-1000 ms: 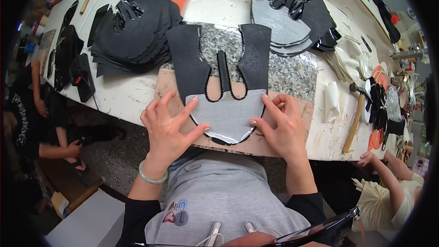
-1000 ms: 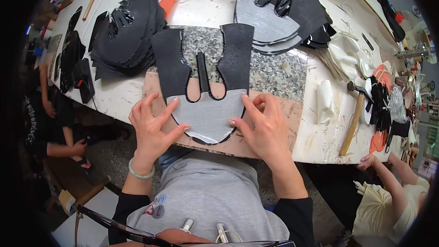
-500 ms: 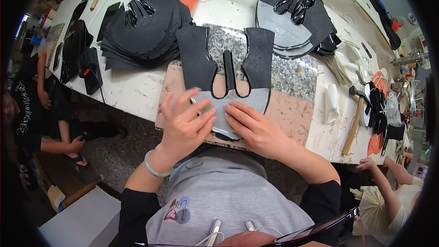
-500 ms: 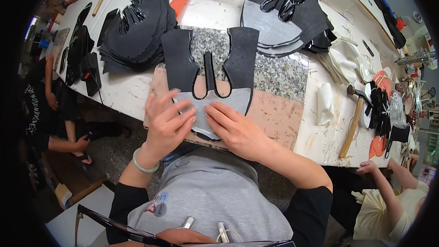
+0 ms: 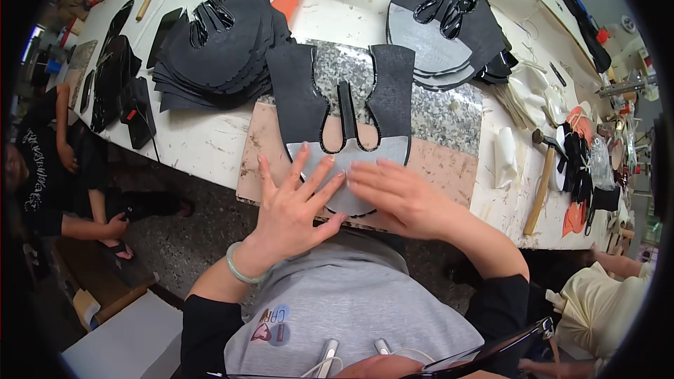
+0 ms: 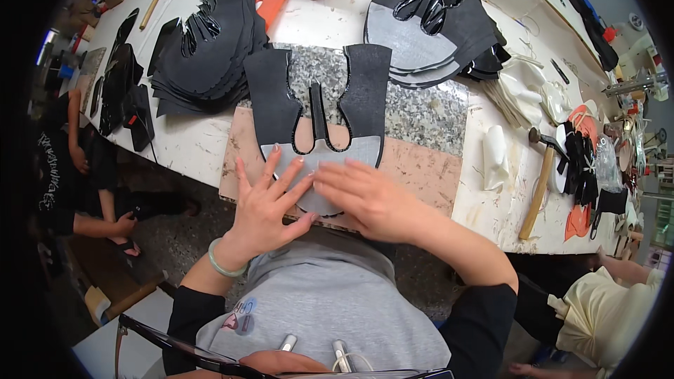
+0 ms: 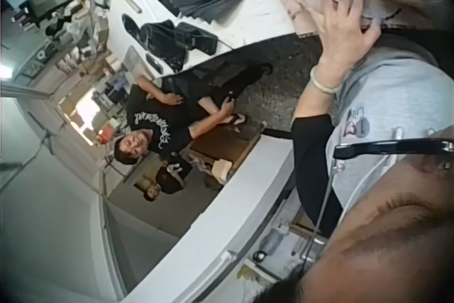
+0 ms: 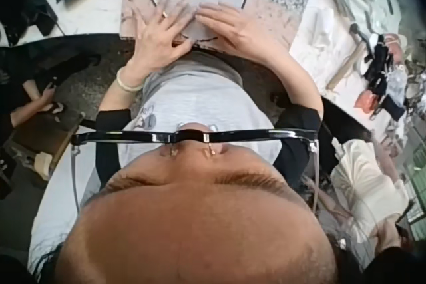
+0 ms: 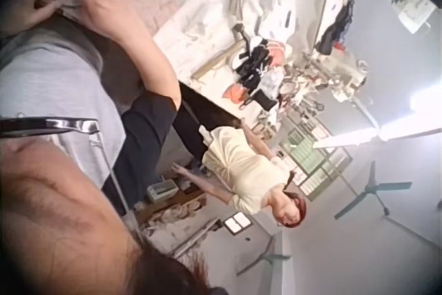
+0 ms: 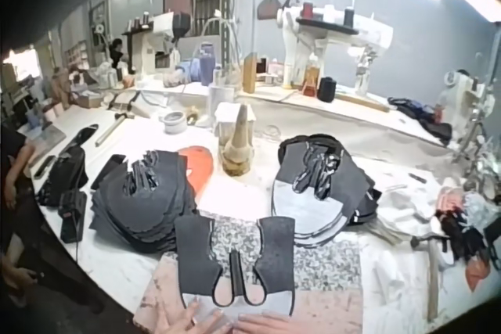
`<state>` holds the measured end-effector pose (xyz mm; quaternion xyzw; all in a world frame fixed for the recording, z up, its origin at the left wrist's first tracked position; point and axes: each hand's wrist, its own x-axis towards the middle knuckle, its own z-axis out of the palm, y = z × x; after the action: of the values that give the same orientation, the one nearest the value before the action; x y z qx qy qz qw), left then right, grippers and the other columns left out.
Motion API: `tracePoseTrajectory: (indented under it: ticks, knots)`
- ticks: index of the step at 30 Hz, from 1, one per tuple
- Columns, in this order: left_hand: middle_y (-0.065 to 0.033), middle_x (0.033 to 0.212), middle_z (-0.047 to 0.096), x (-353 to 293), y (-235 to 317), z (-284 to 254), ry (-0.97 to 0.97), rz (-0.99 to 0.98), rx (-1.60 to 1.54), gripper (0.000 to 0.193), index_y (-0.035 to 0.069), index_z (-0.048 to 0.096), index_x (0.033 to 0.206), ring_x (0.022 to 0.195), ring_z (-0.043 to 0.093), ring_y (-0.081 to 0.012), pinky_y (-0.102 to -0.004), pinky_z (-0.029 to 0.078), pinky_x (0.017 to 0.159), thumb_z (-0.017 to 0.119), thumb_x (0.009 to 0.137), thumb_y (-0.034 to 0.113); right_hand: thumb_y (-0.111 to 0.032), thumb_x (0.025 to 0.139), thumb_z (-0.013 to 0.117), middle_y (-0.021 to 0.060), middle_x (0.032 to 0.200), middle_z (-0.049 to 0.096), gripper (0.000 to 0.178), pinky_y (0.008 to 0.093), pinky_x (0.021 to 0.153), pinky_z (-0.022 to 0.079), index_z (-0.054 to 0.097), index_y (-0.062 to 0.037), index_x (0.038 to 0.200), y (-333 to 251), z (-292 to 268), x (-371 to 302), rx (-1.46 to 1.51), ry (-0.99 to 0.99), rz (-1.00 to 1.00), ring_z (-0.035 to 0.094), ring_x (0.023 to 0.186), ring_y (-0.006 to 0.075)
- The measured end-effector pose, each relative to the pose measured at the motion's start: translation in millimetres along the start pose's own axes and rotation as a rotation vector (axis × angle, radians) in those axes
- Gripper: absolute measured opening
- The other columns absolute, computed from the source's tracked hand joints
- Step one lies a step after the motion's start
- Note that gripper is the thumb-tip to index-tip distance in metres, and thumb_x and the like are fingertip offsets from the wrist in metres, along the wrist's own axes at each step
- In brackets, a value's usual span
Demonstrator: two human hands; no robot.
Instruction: The person peels the backing from adhesive lining pieces, sticks them onto shoe upper cutouts by hand, presses them flat, and stacks the assembled pieces.
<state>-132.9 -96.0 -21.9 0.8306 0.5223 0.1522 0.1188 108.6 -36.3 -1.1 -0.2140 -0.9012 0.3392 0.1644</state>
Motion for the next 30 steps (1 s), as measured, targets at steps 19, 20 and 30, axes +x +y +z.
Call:
tracePoseTrajectory:
  ticks: [19, 20, 30]
  knots:
    - [-0.0111, 0.153, 0.039, 48.9, -8.4, 1.9, -0.193, 0.283, 0.102, 0.069, 0.007, 0.04, 0.147, 0.144, 0.032, -0.0235, -0.0501, 0.024, 0.116, 0.054, 0.093, 0.048, -0.043, 0.099, 0.047, 0.0082, 0.154, 0.038, 0.061, 0.045, 0.118, 0.025, 0.038, -0.009, 0.149, 21.5, -0.4, -20.8, -0.422, -0.14, 0.156, 0.03, 0.146, 0.02]
    - [-0.0107, 0.156, 0.035, 48.2, -10.2, 3.6, -0.212, 0.284, 0.138, 0.073, 0.008, 0.037, 0.149, 0.147, 0.027, -0.0231, -0.0498, 0.018, 0.118, 0.047, 0.094, 0.055, -0.046, 0.099, 0.045, 0.006, 0.155, 0.035, 0.062, 0.0452, 0.119, 0.022, 0.037, -0.0118, 0.15, 24.5, -0.9, -22.4, -0.421, -0.158, 0.146, 0.028, 0.146, 0.0193]
    - [-0.0198, 0.159, 0.021, 56.9, -23.0, -10.7, -0.312, 0.255, -0.21, 0.1, 0.0, 0.025, 0.152, 0.149, 0.018, -0.0327, -0.0542, 0.012, 0.118, 0.063, 0.083, 0.061, -0.053, 0.094, 0.049, 0.0063, 0.158, 0.031, 0.07, 0.0536, 0.118, 0.016, 0.036, -0.0131, 0.15, 39.1, -17.9, -42.2, -0.474, 0.026, 0.457, 0.026, 0.147, 0.0216]
